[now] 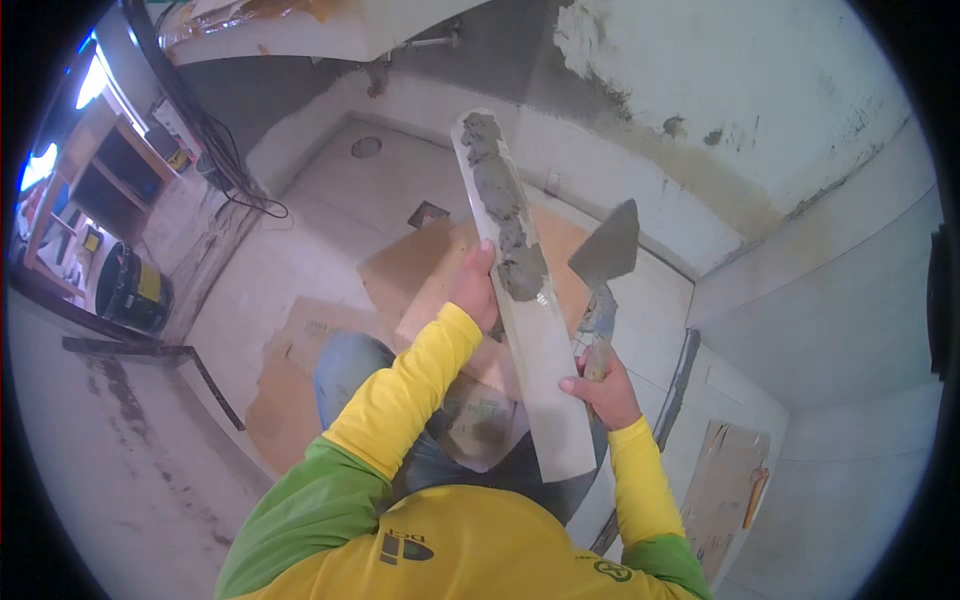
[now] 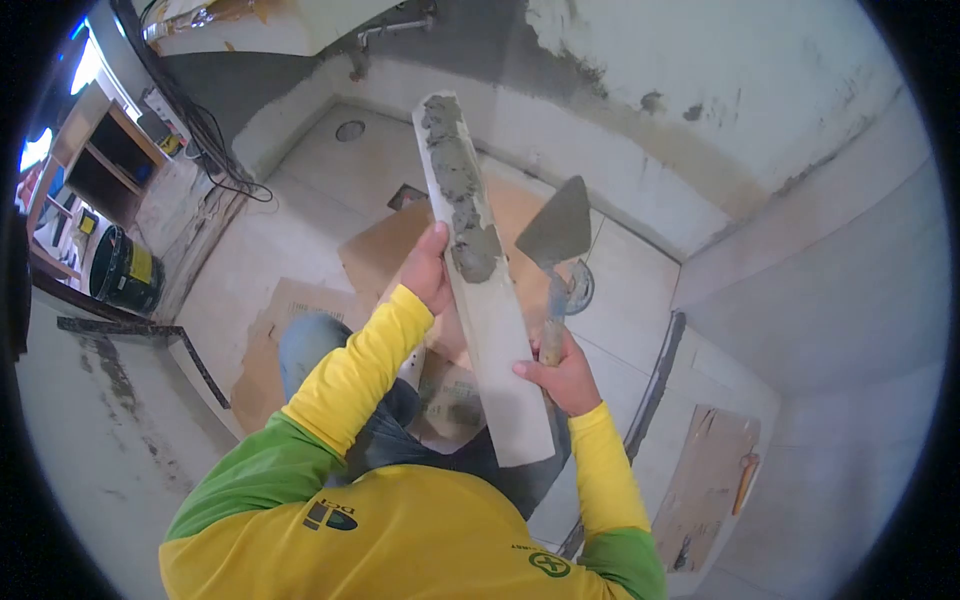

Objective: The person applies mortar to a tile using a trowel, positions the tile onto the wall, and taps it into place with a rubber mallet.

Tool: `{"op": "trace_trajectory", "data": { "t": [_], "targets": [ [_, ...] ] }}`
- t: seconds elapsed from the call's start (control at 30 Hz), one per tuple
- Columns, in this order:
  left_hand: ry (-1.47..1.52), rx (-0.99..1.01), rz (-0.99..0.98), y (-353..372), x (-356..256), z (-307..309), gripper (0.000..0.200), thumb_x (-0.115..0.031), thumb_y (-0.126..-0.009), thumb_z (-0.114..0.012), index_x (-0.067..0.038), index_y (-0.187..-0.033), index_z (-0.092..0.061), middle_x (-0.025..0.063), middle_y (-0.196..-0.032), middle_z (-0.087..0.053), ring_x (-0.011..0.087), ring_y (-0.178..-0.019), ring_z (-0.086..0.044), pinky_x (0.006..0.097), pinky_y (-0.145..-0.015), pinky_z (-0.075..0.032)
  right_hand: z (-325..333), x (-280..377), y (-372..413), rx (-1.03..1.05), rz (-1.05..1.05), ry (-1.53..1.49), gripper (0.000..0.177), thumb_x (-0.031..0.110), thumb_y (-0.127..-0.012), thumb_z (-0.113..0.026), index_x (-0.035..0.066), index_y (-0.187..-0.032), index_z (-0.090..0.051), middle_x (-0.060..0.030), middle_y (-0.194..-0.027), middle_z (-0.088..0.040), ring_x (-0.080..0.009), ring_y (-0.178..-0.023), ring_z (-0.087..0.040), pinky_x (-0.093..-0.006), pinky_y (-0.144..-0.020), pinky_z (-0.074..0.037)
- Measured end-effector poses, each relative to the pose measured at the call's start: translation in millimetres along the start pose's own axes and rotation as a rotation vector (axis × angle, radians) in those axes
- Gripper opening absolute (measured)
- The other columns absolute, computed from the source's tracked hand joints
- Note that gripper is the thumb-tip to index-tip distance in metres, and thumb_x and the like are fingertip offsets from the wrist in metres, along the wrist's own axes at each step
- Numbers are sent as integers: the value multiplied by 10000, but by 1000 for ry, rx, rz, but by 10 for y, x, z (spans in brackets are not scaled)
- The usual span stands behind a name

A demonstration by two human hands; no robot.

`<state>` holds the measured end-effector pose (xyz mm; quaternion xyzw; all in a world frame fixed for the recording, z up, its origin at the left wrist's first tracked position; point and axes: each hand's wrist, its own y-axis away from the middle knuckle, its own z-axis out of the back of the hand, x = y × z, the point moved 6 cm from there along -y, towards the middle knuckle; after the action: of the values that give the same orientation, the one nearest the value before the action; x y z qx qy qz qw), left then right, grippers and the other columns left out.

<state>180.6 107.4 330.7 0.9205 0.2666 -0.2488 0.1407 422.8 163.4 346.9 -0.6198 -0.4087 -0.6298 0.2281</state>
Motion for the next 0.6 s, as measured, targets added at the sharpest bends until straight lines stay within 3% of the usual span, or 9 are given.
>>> {"op": "trace_trajectory", "data": {
  "t": [0.1,0.17,0.23,0.3,0.37,0.4,0.47,0.6],
  "targets": [
    [-65,-114,-26,13,-167,17,424,-317,-1052,-398,-19,-1349,-453,150,-1254,-602,299,-1132,-604,459,-1007,-490,34,43,-217,-14,125,84,345,71,-763,-791,85,-988,-530,3,-829,-581,-125,-726,-586,-290,-686,-513],
    [-108,-170,-39,-23,-282,189,439,-332,-1049,-400,-14,-1347,-454,160,-1252,-601,310,-1134,-600,470,-1014,-483,211,-135,-399,-119,-115,-10,313,103,-793,-764,63,-1009,-541,-11,-787,-583,-123,-612,-556,-299,-564,-492],
    [-147,-247,-9,-72,-404,449,425,-322,-1046,-400,-1,-1313,-478,167,-1221,-605,311,-1095,-618,471,-975,-506,573,-402,-720,-208,-128,300,307,169,-824,-727,48,-1048,-556,-20,-746,-570,-112,-516,-511,-296,-472,-455],
    [-188,-325,35,-178,-618,693,402,-298,-1044,-404,11,-1281,-502,165,-1191,-608,302,-1053,-638,460,-932,-537,824,-530,-993,-188,-289,565,329,251,-846,-661,51,-1099,-594,-80,-816,-652,-189,-645,-637,-358,-578,-512],
    [-271,-394,29,-222,-887,828,410,-308,-1041,-410,8,-1285,-502,167,-1189,-608,302,-1052,-639,451,-934,-536,978,-655,-1320,-146,68,1108,372,334,-850,-607,89,-1129,-635,-148,-961,-704,-301,-905,-691,-427,-756,-537],
    [-314,-412,15,-228,-1003,872,416,-317,-1041,-411,2,-1291,-501,167,-1188,-608,300,-1052,-639,443,-935,-536,996,-653,-1427,-146,60,1108,372,334,-850,-607,89,-1129,-635,-148,-961,-704,-301,-905,-691,-427,-756,-537],
    [-335,-464,7,-192,-1146,820,426,-335,-1039,-414,-6,-1296,-499,167,-1190,-610,299,-1044,-641,439,-923,-535,926,-767,-1631,-8,-136,1368,371,333,-854,-566,118,-1141,-663,-172,-1109,-687,-353,-1102,-627,-456,-908,-504],
    [-385,-646,-26,-293,-1324,1323,452,-368,-1030,-430,-28,-1322,-487,157,-1189,-606,286,-1015,-636,432,-866,-525,695,-827,-2012,105,-232,1544,373,325,-877,-546,103,-1152,-666,-170,-1151,-677,-336,-1082,-643,-441,-913,-516]
  ]
}}
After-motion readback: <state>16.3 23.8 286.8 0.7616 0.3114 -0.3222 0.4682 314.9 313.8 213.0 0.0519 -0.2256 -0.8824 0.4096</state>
